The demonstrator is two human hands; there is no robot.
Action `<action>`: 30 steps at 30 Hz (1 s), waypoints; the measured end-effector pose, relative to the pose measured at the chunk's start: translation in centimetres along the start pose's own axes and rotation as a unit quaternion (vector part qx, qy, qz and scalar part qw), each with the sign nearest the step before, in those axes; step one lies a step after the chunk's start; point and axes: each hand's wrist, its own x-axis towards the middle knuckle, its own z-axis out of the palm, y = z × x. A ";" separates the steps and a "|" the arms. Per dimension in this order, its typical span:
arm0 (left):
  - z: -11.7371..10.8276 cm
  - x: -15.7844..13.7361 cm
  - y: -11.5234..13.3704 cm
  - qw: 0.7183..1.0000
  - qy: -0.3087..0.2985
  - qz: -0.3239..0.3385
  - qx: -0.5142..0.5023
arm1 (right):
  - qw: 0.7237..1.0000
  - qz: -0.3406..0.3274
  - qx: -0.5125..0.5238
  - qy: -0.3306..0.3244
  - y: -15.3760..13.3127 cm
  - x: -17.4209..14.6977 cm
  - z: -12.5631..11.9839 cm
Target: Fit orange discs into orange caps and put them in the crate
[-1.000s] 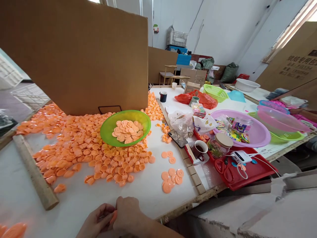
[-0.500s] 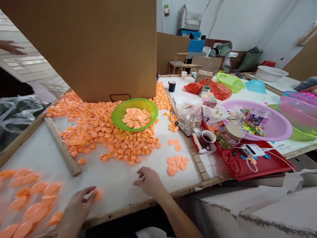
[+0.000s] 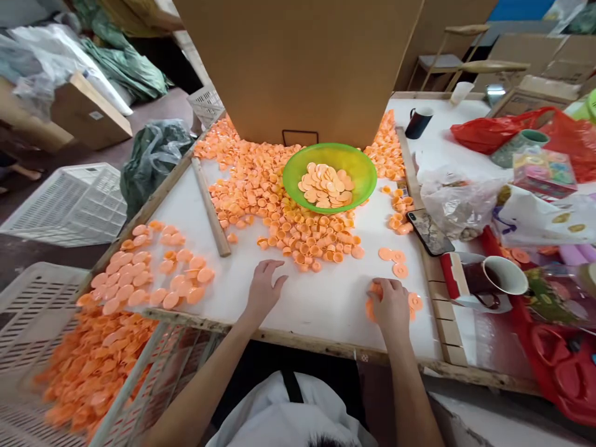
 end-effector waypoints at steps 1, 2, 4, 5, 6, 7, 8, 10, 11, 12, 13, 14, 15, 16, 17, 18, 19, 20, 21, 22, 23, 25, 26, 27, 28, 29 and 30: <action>0.2 0.3 0.3 1.000 0.001 0.002 0.005 | 1.000 0.004 0.003 0.001 0.1 0.0 0.0; 0.5 0.6 0.6 1.000 0.001 0.007 0.013 | 1.000 0.009 0.004 0.002 0.1 0.1 -0.1; 1.0 1.2 1.0 0.999 -0.004 0.029 0.027 | 1.000 0.015 0.004 0.002 -0.1 0.3 -0.3; 1.4 1.4 1.3 0.999 -0.010 0.042 0.032 | 1.000 0.016 0.006 0.002 -0.2 0.4 -0.4; 1.9 1.6 1.5 0.998 -0.017 0.052 0.036 | 1.000 0.018 0.012 0.004 -0.4 0.5 -0.5; 2.4 1.7 1.7 0.997 -0.026 0.057 0.037 | 0.999 0.022 0.022 0.009 -0.7 0.6 -0.7; 2.9 1.8 1.8 0.997 -0.035 0.057 0.037 | 0.999 0.027 0.037 0.017 -1.1 0.7 -0.8; 3.6 1.8 1.9 0.997 -0.051 0.042 0.030 | 0.995 0.038 0.090 0.029 -1.8 0.7 -1.2; 3.7 1.7 1.9 0.998 -0.054 0.034 0.022 | 0.991 0.045 0.126 0.028 -2.3 0.7 -1.4; 3.6 1.6 1.9 0.998 -0.056 0.026 0.010 | 0.984 0.054 0.167 0.020 -2.7 0.5 -1.5; 3.4 1.4 1.9 0.998 -0.057 0.020 -0.005 | 0.976 0.064 0.210 0.008 -3.2 0.4 -1.6; 3.0 1.2 1.8 0.998 -0.059 0.014 -0.026 | 0.965 0.074 0.253 -0.009 -3.7 0.2 -1.6; 2.5 0.8 1.8 0.997 -0.063 0.004 -0.051 | 0.952 0.083 0.293 -0.027 -4.3 0.0 -1.5; 2.0 0.4 1.9 0.994 -0.071 -0.009 -0.080 | 0.938 0.092 0.331 -0.048 -4.8 -0.2 -1.4; 1.4 -0.1 1.9 0.990 -0.082 -0.025 -0.112 | 0.922 0.100 0.368 -0.070 -5.4 -0.5 -1.1; 1.0 -0.6 2.0 0.984 -0.097 -0.043 -0.145 | 0.903 0.106 0.405 -0.093 -6.1 -0.8 -0.8; 0.7 -1.1 2.0 0.976 -0.111 -0.061 -0.174 | 0.883 0.111 0.441 -0.116 -6.7 -1.0 -0.5; 0.5 -1.6 2.1 0.968 -0.125 -0.079 -0.201 | 0.863 0.114 0.473 -0.137 -7.3 -1.3 -0.1; 0.5 -2.1 2.1 0.960 -0.135 -0.096 -0.224 | 0.844 0.117 0.500 -0.154 -7.9 -1.6 0.2; 0.5 -2.5 2.1 0.953 -0.141 -0.111 -0.245 | 0.829 0.120 0.520 -0.168 -8.5 -1.9 0.6; 0.7 -2.9 2.1 0.946 -0.141 -0.125 -0.265 | 0.819 0.125 0.532 -0.177 -8.9 -2.2 0.9; 1.1 -3.4 2.1 0.935 -0.129 -0.141 -0.300 | 0.807 0.138 0.543 -0.188 -9.6 -2.7 1.4; 1.2 -3.6 2.1 0.933 -0.121 -0.140 -0.310 | 0.803 0.143 0.546 -0.191 -9.7 -2.8 1.6; 1.3 -3.8 2.2 0.935 -0.114 -0.131 -0.310 | 0.801 0.146 0.548 -0.193 -9.7 -3.0 1.7; 1.3 -4.0 2.3 0.941 -0.110 -0.115 -0.297 | 0.799 0.148 0.549 -0.196 -9.6 -3.1 1.8; 1.2 -4.1 2.5 0.951 -0.110 -0.093 -0.272 | 0.800 0.148 0.546 -0.197 -9.4 -3.2 1.8; 1.1 -4.3 2.6 0.962 -0.114 -0.067 -0.240 | 0.804 0.148 0.541 -0.197 -9.2 -3.3 1.8</action>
